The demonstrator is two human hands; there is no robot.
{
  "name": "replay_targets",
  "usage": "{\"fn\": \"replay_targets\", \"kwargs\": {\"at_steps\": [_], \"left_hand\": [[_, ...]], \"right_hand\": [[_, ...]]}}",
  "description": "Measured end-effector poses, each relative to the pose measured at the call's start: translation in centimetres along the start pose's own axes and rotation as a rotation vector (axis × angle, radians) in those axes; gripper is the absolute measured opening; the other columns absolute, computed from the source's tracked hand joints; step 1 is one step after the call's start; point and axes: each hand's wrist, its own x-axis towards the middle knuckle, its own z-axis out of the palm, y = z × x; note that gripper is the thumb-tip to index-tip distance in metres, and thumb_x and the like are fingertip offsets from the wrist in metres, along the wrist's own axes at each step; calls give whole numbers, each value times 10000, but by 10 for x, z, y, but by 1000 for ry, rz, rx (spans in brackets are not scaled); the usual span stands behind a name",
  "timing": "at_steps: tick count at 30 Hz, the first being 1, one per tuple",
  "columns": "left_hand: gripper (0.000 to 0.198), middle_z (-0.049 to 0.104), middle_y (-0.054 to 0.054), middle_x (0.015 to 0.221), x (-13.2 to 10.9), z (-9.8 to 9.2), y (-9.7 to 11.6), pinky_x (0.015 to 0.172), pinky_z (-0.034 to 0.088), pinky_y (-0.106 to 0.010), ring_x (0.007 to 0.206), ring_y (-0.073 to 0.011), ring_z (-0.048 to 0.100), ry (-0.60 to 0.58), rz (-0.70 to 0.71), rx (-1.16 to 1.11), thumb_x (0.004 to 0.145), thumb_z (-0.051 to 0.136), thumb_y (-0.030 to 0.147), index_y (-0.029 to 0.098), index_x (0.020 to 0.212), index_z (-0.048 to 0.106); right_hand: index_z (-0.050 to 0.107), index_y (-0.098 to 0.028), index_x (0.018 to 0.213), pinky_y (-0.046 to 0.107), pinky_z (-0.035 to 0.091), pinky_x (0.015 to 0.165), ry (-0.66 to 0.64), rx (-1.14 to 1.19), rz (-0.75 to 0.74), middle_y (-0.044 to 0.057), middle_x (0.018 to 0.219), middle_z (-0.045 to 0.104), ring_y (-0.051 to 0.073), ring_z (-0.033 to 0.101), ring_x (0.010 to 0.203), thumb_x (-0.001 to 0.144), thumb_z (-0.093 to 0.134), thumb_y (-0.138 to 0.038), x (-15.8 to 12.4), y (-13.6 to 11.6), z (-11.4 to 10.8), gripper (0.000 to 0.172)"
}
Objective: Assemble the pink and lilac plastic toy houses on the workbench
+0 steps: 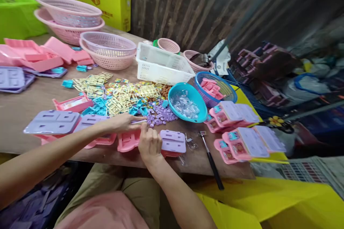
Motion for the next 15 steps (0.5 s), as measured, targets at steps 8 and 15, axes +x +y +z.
{"fn": "replay_targets", "kwargs": {"at_steps": [8,15], "left_hand": [[632,549,-159,1191,-9,33,31,810,440,-396,1051,-315,544,227,110,403,811,513,531,288,1376,370],[793,488,-176,1255,7,62,50,942,342,-480,1117,-320,474,304,148,397,809,504,557,221,1448,176]], "right_hand": [[560,-107,1065,336,420,778,-21,93,510,171,1033,632,252,585,953,894,345,-239,-21,151,-27,305],[582,-169,740,323,430,727,-163,125,568,93,787,643,237,608,811,695,594,-218,-55,196,20,67]]}}
